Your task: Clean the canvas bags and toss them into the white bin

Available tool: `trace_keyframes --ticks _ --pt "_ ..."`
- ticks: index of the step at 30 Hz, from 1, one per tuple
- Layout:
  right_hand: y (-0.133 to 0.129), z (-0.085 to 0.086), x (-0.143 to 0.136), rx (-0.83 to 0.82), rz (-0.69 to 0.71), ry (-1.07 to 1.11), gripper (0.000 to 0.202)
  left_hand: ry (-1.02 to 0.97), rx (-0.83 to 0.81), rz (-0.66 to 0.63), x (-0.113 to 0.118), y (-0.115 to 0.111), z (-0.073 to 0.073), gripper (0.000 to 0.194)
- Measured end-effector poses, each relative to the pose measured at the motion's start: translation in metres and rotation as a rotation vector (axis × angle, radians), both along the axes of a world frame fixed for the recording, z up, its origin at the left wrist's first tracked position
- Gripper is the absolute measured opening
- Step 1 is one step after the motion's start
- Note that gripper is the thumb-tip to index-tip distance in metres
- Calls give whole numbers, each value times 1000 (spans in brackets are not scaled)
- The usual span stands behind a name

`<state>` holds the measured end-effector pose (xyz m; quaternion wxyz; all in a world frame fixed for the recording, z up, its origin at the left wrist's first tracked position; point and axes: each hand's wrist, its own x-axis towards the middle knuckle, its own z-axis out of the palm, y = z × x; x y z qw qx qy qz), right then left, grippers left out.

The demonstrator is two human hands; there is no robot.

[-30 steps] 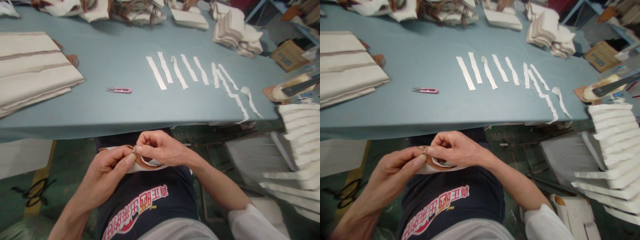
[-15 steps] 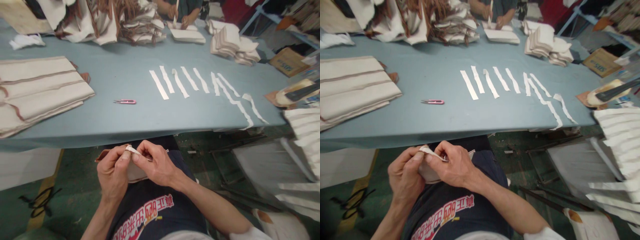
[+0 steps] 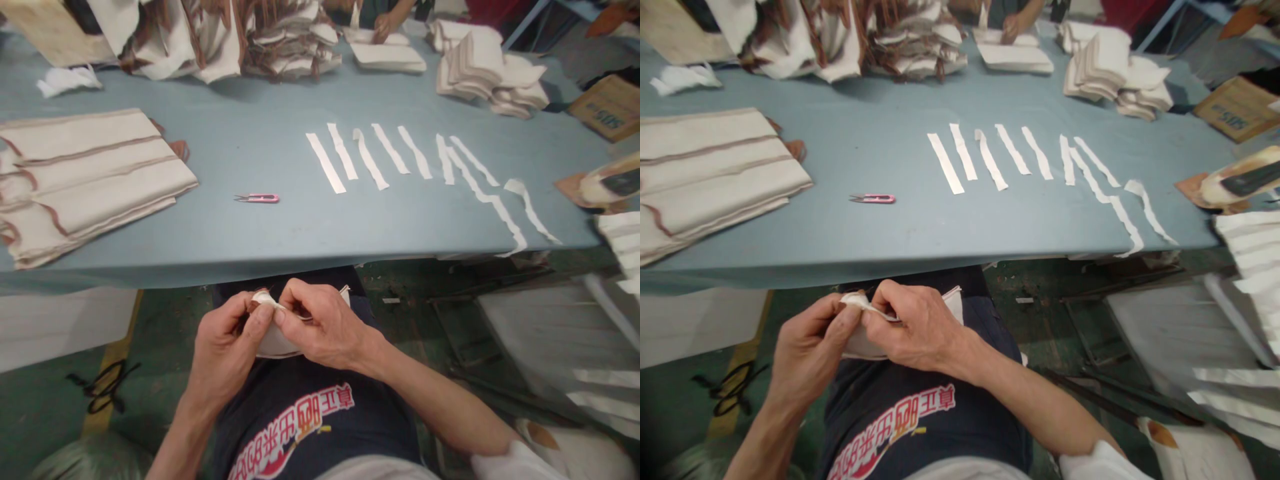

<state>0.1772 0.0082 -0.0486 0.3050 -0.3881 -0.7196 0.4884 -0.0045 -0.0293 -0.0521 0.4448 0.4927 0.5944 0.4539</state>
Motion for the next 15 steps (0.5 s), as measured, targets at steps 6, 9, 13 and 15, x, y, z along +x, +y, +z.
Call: trace_keyframes --ticks 6,9,13,15 --pt "1 -12 -2 -73 -88 49 27 230 89 19 9 -2 2 33" --pt "5 -18 -5 -275 -72 205 35 133 91 221 23 -5 -11 31" --pt "12 -22 -14 -663 -25 454 44 -3 75 290 34 0 -27 35" --pt "14 -23 -18 -809 -43 567 47 28 112 313 36 5 -31 38"
